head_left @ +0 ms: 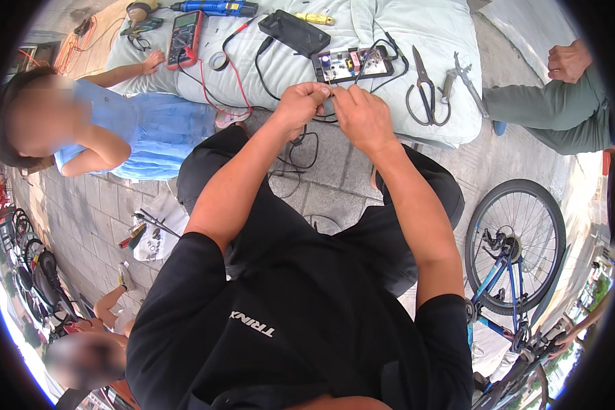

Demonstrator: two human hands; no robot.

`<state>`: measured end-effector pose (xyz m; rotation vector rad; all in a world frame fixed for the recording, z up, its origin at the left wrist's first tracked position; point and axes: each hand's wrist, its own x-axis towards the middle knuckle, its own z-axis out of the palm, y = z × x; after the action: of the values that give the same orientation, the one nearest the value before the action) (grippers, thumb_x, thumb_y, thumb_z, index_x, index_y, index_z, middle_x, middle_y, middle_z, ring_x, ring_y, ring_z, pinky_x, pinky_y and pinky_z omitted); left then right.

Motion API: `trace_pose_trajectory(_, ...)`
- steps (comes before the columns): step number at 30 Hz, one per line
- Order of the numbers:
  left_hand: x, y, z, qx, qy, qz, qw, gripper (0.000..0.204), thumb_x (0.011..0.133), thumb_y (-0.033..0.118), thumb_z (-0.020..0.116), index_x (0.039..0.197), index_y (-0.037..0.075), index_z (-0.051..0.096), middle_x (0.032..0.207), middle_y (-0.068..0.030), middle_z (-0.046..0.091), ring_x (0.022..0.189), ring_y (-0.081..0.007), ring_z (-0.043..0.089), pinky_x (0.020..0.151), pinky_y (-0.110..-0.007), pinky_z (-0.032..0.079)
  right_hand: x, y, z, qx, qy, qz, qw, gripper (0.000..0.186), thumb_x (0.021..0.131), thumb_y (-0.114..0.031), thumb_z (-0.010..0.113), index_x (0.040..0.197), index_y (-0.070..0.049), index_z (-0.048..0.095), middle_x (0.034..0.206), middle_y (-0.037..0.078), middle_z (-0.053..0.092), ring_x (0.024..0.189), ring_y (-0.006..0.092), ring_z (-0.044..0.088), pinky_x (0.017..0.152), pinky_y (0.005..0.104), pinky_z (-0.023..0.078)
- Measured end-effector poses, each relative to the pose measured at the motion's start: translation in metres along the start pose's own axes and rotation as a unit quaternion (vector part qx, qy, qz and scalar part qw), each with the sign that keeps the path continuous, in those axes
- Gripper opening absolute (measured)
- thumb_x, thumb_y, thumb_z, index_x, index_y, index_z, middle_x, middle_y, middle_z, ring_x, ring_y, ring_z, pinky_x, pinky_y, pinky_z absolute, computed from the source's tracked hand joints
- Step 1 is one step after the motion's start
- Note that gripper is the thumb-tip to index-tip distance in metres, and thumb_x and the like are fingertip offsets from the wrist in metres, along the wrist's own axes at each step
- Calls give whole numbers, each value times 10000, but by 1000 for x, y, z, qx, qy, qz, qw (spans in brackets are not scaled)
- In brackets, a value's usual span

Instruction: The person sits on a sidewalk and repairs a small electronic device by stripping wires, twisting connections, and wrapping them with electrical tape. They use pliers, scissors, and tape while handling wires and a circuit board.

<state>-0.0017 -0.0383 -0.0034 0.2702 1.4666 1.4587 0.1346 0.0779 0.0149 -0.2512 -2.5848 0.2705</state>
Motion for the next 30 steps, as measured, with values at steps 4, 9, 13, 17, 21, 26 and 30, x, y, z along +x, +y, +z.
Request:
trace_pose_trajectory(4, 2, -4, -3, -11, -1, -3, 1000, 190, 1048, 192, 651, 1111, 33, 734, 879, 34, 662, 713, -64, 538, 654, -228, 439, -1, -1, 11, -28, 16, -17, 999, 61, 884, -134, 690, 885, -116, 633, 788, 38, 565, 689, 234, 643, 604, 397, 535)
trace_pose_trajectory(9, 8, -3, -4, -30, -19, -13, 999, 143, 1042, 115, 643, 1100, 12, 724, 862, 27, 667, 683, -68, 526, 632, -223, 441, -2, -2, 17, -33, 54, 4, 998, 90, 880, -168, 688, 835, -116, 630, 741, 30, 558, 666, 233, 649, 582, 397, 530)
trace_pose_trajectory(13, 12, -10, -15, -28, -34, 4, 999, 161, 1056, 154, 628, 1083, 36, 733, 823, 44, 652, 678, -56, 523, 620, -210, 395, -3, -5, 21, 0, 49, 46, 998, 142, 862, -215, 702, 818, -96, 638, 765, 67, 645, 676, 262, 697, 611, 412, 559)
trace_pose_trajectory(17, 14, -13, -23, -16, -93, 11, 995, 204, 1098, 161, 545, 1179, 46, 693, 865, 53, 623, 735, -57, 501, 664, -221, 394, -2, -8, 16, 68, -8, 130, 989, 260, 944, -301, 659, 894, -46, 666, 851, 149, 712, 753, 339, 732, 669, 451, 584)
trace_pose_trajectory(21, 13, -16, -14, -25, -65, 7, 998, 196, 1098, 172, 566, 1168, 40, 692, 877, 41, 624, 743, -69, 499, 684, -233, 399, 4, -12, 18, 290, -59, 352, 888, 276, 930, -280, 669, 836, -20, 671, 758, 139, 700, 633, 297, 689, 591, 419, 542)
trace_pose_trajectory(26, 19, -18, -22, -28, -54, 5, 998, 199, 1100, 175, 569, 1180, 40, 691, 873, 38, 625, 757, -73, 513, 702, -236, 412, 31, -25, 18, 596, -37, 657, 460, 259, 920, -202, 649, 777, 13, 665, 623, 77, 574, 548, 197, 574, 517, 368, 452)
trace_pose_trajectory(30, 15, -11, -16, -25, -57, -2, 998, 200, 1102, 160, 558, 1186, 33, 687, 877, 28, 633, 756, -77, 518, 711, -239, 426, 18, -31, 20, 462, 16, 527, 713, 182, 911, -202, 692, 917, -21, 676, 809, 131, 667, 678, 244, 664, 626, 399, 531)
